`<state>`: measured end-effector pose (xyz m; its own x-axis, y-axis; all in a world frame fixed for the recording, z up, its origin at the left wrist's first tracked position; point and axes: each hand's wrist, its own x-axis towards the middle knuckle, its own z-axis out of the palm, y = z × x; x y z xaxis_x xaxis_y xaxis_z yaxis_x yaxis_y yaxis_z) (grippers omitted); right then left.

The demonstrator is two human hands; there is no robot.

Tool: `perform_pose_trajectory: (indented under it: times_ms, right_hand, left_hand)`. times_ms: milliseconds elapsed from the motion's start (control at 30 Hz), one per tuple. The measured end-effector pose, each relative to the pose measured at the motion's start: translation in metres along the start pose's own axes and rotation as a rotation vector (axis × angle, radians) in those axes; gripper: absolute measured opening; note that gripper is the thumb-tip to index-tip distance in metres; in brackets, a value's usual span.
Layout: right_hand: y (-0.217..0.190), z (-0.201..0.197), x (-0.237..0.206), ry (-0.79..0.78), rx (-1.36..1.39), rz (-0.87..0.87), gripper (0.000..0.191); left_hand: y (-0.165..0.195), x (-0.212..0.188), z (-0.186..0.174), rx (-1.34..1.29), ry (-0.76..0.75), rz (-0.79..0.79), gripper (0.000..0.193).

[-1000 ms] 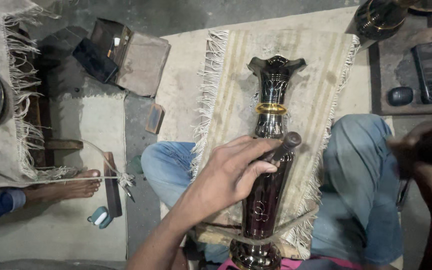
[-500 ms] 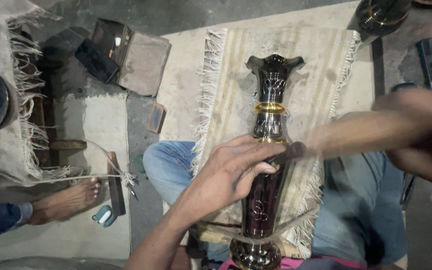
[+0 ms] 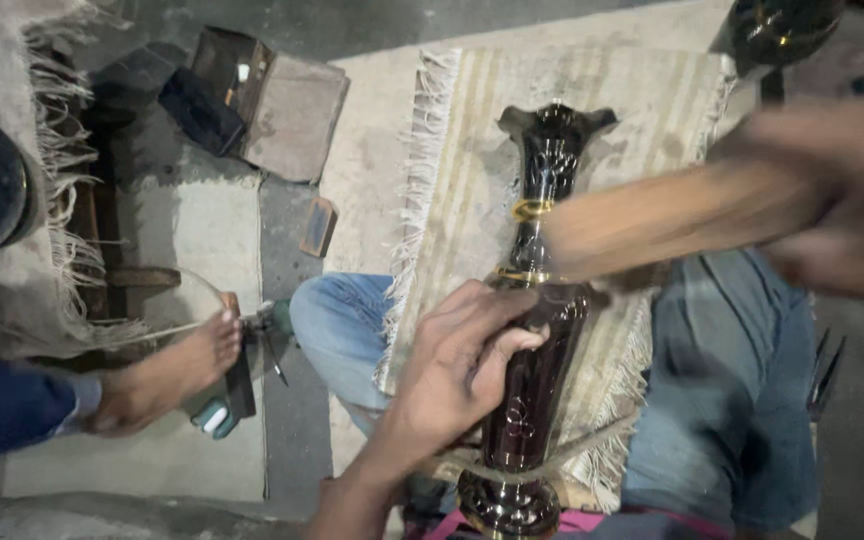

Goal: The person sits cross-legged on the floor holding a punch against an engraved brass vase and strikes the punch with a wooden mallet, working the pattern around the vase body and repositioning the punch repeatedly.

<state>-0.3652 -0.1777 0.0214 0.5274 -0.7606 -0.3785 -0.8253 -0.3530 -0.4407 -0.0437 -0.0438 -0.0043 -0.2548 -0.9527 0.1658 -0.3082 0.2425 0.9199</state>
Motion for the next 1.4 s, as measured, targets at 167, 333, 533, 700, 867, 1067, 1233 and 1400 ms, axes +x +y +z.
perform_pose_trajectory:
  times_ms: [167, 333, 533, 700, 867, 1067, 1233, 1400]
  right_hand:
    - [-0.029, -0.004, 0.009, -0.043, -0.267, 0.17, 0.064]
    - [-0.077, -0.024, 0.006, 0.071, -0.333, 0.064, 0.06]
    - [-0.131, -0.04, 0.014, 0.071, -0.587, 0.003, 0.045]
    - [-0.155, -0.04, 0.011, -0.032, -0.855, -0.004, 0.047]
    - [-0.149, -0.029, 0.008, 0.083, -1.016, -0.27, 0.046]
    - [-0.114, -0.015, -0.014, 0.073, -0.841, -0.071, 0.061]
    - [-0.054, 0.044, -0.022, 0.09, -0.101, 0.15, 0.051]
    - [-0.051, 0.126, -0.044, 0.579, 0.811, 0.158, 0.045]
  left_hand:
    - [0.002, -0.016, 0.019, 0.054, 0.149, -0.14, 0.019]
    - [0.009, -0.028, 0.043, -0.059, 0.323, -0.216, 0.013]
    - [0.011, -0.037, 0.067, -0.127, 0.505, -0.261, 0.009]
    - [0.002, -0.048, 0.079, -0.145, 0.54, -0.322, 0.009]
    - [-0.006, -0.06, 0.091, -0.103, 0.582, -0.337, 0.013]
    - [-0.027, -0.059, 0.076, -0.405, 0.599, -0.356, 0.019]
    - [-0.03, -0.046, 0.054, -0.521, 0.565, -0.354, 0.025]
    - [-0.02, -0.032, 0.042, -0.551, 0.44, -0.398, 0.034]
